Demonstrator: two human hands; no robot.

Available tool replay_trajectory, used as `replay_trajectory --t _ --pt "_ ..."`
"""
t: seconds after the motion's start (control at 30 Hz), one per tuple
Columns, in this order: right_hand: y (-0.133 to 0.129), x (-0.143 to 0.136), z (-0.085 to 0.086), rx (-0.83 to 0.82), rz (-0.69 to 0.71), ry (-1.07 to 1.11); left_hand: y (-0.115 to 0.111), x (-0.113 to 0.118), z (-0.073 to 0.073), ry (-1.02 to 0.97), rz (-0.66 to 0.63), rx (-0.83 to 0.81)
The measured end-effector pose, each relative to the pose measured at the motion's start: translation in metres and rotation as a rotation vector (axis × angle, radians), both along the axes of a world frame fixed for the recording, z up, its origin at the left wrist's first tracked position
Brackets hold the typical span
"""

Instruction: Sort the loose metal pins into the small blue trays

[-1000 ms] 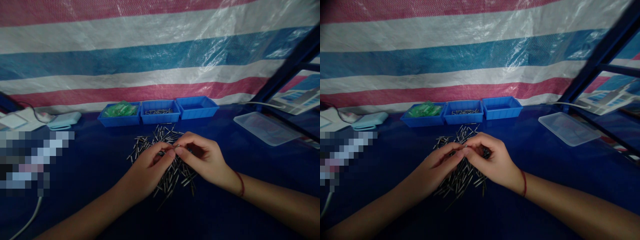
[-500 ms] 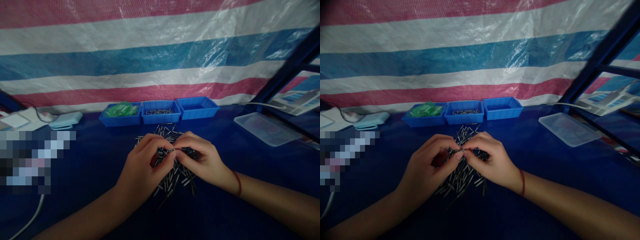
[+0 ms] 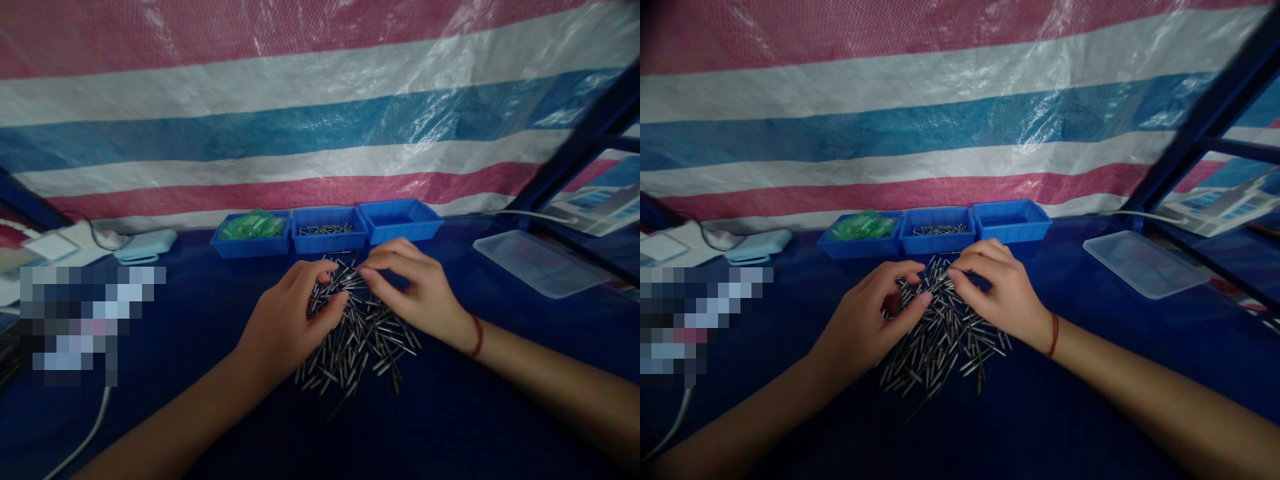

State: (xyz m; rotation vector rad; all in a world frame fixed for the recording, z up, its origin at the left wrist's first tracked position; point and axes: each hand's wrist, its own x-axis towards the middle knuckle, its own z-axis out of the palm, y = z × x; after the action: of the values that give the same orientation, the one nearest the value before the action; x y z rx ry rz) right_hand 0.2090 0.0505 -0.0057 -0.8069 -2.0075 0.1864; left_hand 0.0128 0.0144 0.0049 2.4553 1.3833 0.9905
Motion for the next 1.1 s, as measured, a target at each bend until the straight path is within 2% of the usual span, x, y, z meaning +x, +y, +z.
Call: replay_trajectory --t 0.07,0.17,0.27,0.33,0.4,0.5,0.6,0.7,0.8,1.1 --pt "0.020 -0.001 0.006 0.076 -0.105 0.004 0.008 -0.007 -0.002 0.017 0.020 -0.010" --pt "0.051 -0.004 0.012 0.123 -0.188 0.028 0.019 -0.015 -0.006 0.036 0.030 -0.028" --pt "0.068 0.002 0.017 0.048 -0.270 0.066 0.025 -0.018 -0.009 0.068 0.015 -0.060" --pt "0.068 0.015 0.018 -0.034 -0.300 0.044 0.026 -0.018 -0.010 0.087 0.009 -0.084" --pt "0.062 0.034 0.015 -0.122 -0.271 -0.053 0.025 -0.017 -0.009 0.101 -0.001 -0.106" --pt "0.050 0.061 0.003 -0.236 -0.123 -0.305 0.023 -0.016 -0.009 0.128 -0.031 -0.137" --pt "0.044 0.072 -0.011 -0.265 -0.015 -0.490 0.020 -0.013 -0.009 0.148 -0.062 -0.166" --pt "0.043 0.068 -0.017 -0.234 -0.011 -0.588 0.019 -0.010 -0.011 0.158 -0.072 -0.193" --pt "0.046 0.060 -0.015 -0.194 -0.024 -0.632 0.019 -0.008 -0.013 0.162 -0.076 -0.200" --pt "0.045 0.047 -0.013 -0.072 0.067 -0.726 0.018 -0.006 -0.014 0.187 -0.114 -0.199"
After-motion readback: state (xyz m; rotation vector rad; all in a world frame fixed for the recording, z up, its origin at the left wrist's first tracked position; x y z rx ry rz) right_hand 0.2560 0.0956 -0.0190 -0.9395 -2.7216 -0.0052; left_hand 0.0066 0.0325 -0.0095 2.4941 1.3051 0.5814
